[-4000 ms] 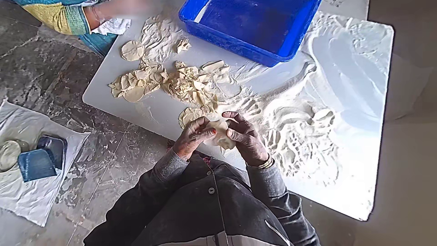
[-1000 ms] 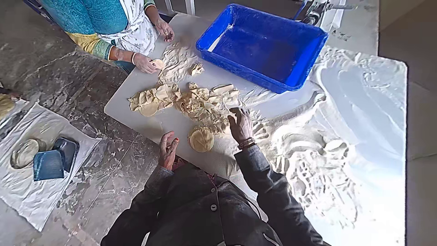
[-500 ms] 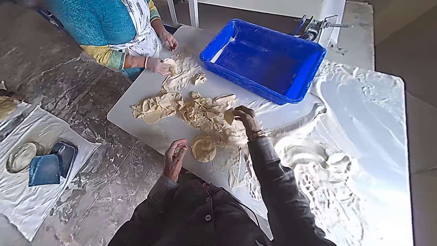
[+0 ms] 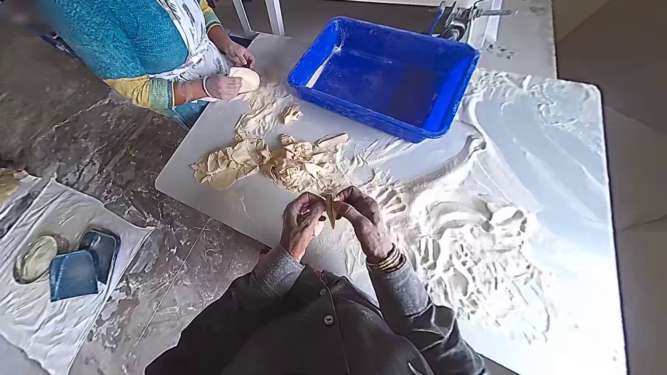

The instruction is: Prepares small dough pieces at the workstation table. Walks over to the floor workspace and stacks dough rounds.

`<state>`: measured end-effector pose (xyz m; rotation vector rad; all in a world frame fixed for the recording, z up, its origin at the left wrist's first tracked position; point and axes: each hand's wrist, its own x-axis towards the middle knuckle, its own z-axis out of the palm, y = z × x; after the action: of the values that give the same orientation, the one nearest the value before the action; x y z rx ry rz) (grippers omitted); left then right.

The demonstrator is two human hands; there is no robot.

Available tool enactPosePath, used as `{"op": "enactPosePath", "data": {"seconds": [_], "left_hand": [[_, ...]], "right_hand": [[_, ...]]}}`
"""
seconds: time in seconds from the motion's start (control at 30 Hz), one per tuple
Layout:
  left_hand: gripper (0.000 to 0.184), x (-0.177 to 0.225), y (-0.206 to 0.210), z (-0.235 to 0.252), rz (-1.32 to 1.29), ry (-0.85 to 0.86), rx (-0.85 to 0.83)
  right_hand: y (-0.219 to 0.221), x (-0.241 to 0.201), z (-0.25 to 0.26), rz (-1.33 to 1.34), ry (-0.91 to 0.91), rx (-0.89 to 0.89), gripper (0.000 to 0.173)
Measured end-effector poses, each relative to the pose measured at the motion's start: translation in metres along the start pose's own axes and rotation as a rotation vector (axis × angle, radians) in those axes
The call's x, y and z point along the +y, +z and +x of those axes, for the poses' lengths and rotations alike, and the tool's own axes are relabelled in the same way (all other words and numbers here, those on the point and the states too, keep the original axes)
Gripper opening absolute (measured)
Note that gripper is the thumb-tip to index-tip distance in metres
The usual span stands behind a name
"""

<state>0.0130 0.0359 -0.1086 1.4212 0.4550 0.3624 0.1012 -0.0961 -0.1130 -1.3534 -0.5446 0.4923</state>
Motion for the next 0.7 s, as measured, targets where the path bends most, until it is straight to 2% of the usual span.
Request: {"op": "enactPosePath", "data": {"seconds": [0.13,0.27,0.37,0.47,0.57,0.7], "left_hand": [[0.016,0.002,0.001,-0.004,-0.093,0.009,0.033],[0.028,0.004,0.004,-0.013,0.037,-0.019,-0.074],[0.012,-0.006,0.005,-0.017,-0.011,0.095,-0.011],[0.008,-0.004,0.004,-0.017,-0.187,0.008,0.171],[0.017,0.002,0.004,-0.016,-0.399,-0.137,0.314],[0.012,-0.005,0.002,-0.021,-0.376,-0.095,0.215]], "right_hand": [[-0.007,0.009,-0.012,0.152,-0.02,0.086,0.011],[-0.002,0.013,-0.024,0.132,-0.047,0.048,0.008],[0.005,0.014,-0.03,0.104,-0.048,0.028,0.009],[0.006,0.015,-0.032,0.37,0.037,0.086,0.013],[0.005,0.014,-0.035,0.571,0.198,0.157,0.025],[0.003,0.011,-0.038,0.523,0.301,0.077,0.033]]}}
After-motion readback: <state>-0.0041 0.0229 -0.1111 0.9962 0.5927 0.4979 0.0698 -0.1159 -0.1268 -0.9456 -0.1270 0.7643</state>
